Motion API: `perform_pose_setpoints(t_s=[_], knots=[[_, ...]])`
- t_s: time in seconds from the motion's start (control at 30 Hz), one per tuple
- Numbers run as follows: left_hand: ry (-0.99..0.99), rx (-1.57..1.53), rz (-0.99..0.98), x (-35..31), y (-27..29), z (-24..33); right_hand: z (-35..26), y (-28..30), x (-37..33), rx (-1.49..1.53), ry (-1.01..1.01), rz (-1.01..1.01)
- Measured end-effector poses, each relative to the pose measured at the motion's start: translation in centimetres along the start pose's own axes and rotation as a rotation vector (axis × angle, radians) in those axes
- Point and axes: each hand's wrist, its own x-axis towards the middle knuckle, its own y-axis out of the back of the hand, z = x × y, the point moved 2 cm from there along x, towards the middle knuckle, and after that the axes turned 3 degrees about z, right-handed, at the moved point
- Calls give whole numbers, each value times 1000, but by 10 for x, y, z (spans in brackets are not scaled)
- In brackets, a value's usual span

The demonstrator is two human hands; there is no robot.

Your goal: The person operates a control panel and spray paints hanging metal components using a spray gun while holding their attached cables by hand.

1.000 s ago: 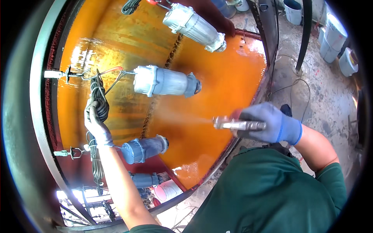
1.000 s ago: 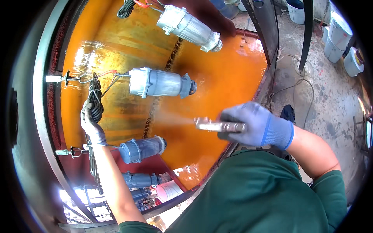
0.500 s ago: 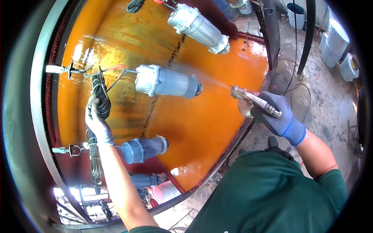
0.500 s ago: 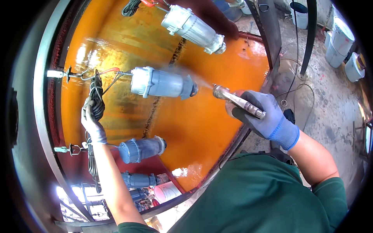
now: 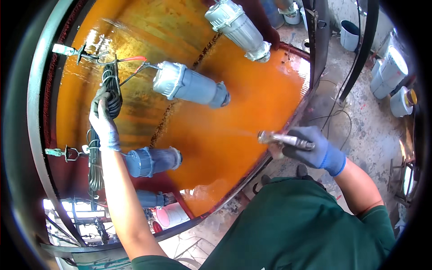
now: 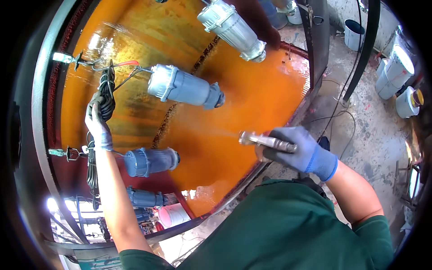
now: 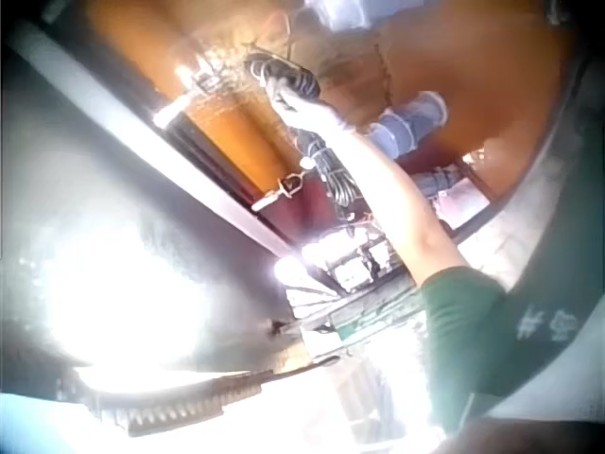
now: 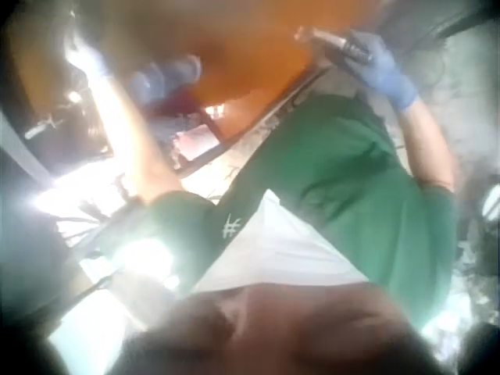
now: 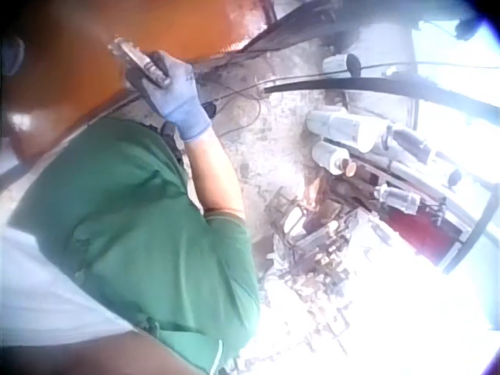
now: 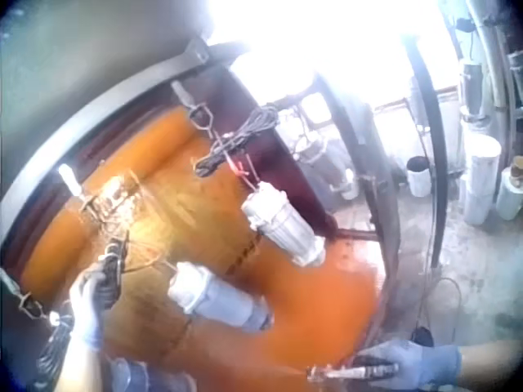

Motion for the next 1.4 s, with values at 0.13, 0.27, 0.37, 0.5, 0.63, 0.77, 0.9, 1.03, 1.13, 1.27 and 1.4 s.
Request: perform_pose_setpoints(t_s=[0.13,0.27,0.37,0.5,0.63,0.77,0.9,1.03,1.13,1.27,1.4], knots=[[19,-33,6,5,6,-12,23,-2,-1,149,-8,302],[43,-36,5,7,-3,-9,10,4,1,143,-40,204],[40,-48,11,6,0,-17,7,-3,-4,78,-40,36],[10,-59,20,9,-1,-21,29,1,-6,76,-114,295],[14,-40,20,12,5,-33,25,-3,-7,72,21,69],[52,14,24,6,-1,-16,36,9,-2,189,-161,324],[40,-2,16,8,3,-20,36,8,-5,61,-53,21],[29,64,25,10,12,-26,48,14,-2,151,-215,266],[13,96,19,14,20,-37,57,17,-6,97,-185,203],[-35,243,17,23,29,-49,51,14,-5,234,-140,147],[-75,312,-6,29,33,-58,53,18,-4,194,-159,245]])
